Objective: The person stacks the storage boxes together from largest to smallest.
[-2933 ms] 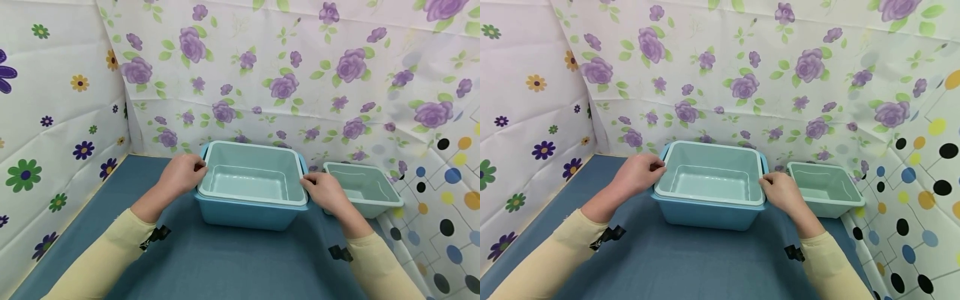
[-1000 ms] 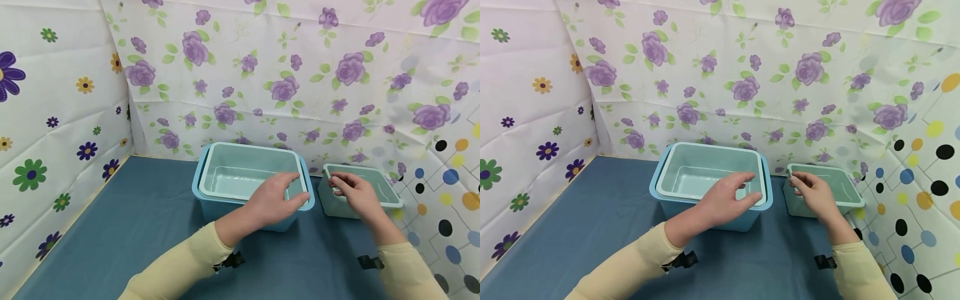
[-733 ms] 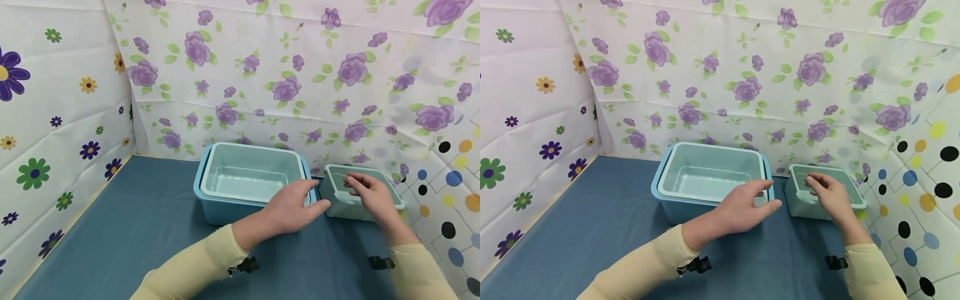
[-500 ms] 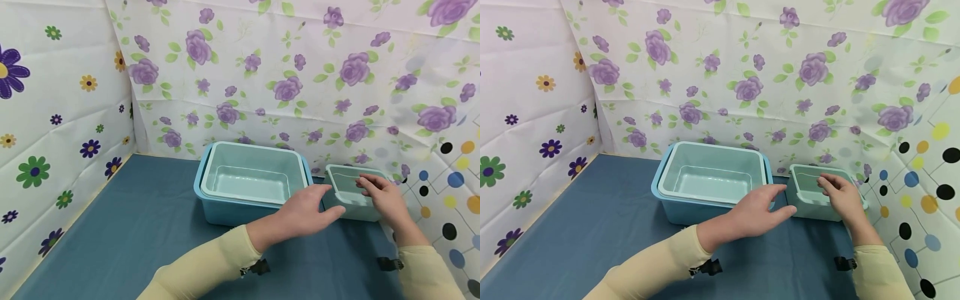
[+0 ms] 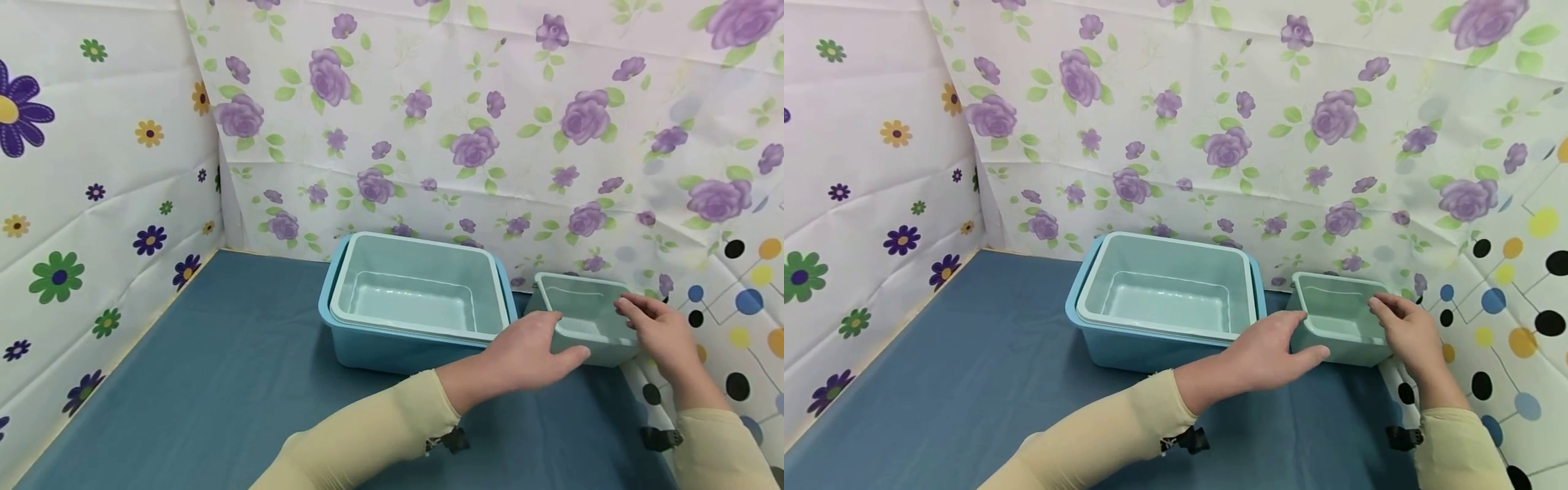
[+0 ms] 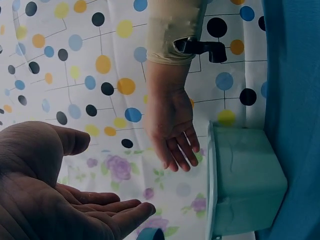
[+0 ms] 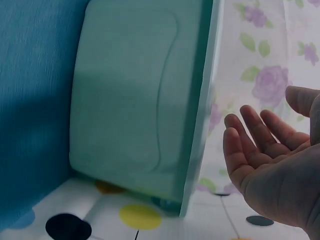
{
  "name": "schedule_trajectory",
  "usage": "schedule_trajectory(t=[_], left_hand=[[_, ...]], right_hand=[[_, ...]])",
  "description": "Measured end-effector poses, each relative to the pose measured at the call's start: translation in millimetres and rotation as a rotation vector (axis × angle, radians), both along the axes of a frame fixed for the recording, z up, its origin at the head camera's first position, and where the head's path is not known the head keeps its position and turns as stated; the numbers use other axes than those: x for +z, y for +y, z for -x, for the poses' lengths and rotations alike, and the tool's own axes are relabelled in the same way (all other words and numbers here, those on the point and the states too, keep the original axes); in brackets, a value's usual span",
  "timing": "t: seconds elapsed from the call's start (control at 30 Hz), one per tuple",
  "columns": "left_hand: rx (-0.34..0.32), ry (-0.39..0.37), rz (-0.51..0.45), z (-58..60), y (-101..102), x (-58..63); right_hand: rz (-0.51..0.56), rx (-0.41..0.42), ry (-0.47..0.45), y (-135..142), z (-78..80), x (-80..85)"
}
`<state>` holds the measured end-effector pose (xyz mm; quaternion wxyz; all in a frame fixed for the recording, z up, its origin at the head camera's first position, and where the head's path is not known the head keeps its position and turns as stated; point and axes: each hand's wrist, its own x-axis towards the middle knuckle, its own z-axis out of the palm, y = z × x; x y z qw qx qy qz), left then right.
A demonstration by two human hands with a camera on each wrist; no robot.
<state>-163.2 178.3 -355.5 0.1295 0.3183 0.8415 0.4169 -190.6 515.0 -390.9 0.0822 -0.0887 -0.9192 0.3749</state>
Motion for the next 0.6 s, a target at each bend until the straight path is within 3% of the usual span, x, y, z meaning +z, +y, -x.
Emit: schedule_trajectory(t=[0.2,0.6], left_hand=[[0.015,-0.004,0.010,2.6,13,-5.6],[0.105,0.013,-0.028,0.1,38,-23.5]], right_hand=[[-0.031,-0.073,-0.030,16,0.9,-1.8],[-0.127,-0.107,-0.066,36,2.6,-2.1]])
